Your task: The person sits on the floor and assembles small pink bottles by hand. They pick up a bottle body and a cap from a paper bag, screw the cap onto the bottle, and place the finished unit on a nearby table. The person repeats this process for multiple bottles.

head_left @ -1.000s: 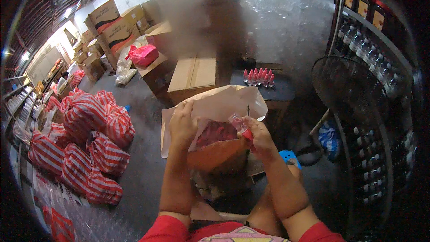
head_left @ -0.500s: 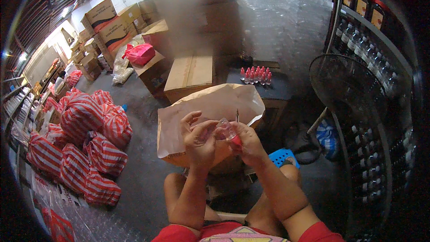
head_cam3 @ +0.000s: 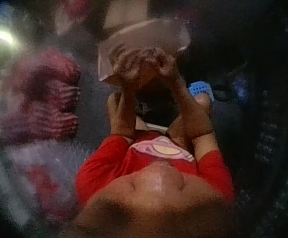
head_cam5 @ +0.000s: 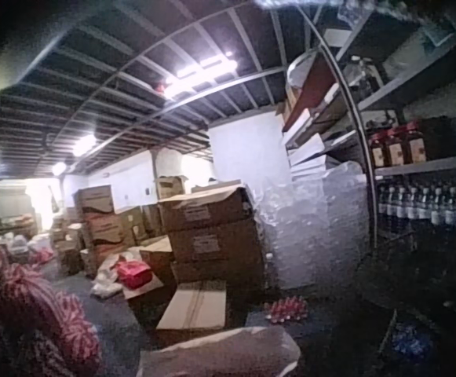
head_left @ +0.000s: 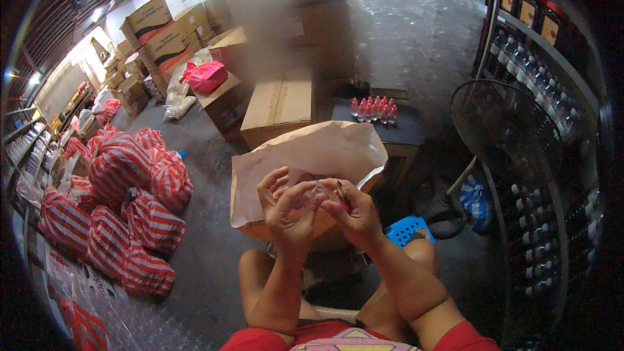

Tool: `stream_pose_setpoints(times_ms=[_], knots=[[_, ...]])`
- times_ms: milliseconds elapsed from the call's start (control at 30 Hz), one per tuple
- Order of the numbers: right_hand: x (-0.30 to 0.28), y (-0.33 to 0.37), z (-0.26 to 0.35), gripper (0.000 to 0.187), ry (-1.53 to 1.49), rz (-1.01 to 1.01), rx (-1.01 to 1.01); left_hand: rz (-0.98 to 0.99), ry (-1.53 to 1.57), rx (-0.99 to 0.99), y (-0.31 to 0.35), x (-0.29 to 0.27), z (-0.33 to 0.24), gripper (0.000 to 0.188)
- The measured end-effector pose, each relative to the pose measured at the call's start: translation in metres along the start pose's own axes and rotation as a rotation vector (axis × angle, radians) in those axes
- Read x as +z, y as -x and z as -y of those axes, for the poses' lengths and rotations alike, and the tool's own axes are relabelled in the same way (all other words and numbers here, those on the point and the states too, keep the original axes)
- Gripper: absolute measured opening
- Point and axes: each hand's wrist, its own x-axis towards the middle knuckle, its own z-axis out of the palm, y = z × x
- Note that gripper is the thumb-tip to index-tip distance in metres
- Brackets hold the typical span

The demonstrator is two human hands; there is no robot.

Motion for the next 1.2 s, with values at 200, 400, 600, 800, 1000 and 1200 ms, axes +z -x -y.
stream_pose_setpoints(times_ms=[200, 400, 600, 800, 1000, 1200], knots=[[0.0, 0.001, 0.001, 0.039, 0.328, -0.096, -0.278, -0.061, -0.143, 0.105, 0.006, -0.004, 0.0, 0.027], [0.004, 0.002, 0.009, 0.038, 0.33, -0.126, -0.302, -0.146, -0.114, 0.136, 0.016, 0.001, 0.005, 0.026], [0.019, 0.004, -0.013, 0.037, -0.396, -0.081, 0.148, -0.108, -0.03, 0.19, 0.021, 0.005, 0.01, 0.026], [0.009, -0.001, 0.011, 0.034, -1.009, -0.094, 0.58, -0.109, 0.0, 0.075, 0.025, 0.008, 0.008, 0.025], [0.002, 0.001, 0.003, 0.036, -1.105, 0.072, 0.71, -0.132, -0.076, 0.119, 0.013, 0.003, 0.007, 0.025], [0.006, 0.002, 0.011, 0.036, -1.058, 0.037, 0.66, -0.097, -0.071, 0.076, 0.014, -0.002, 0.003, 0.025]])
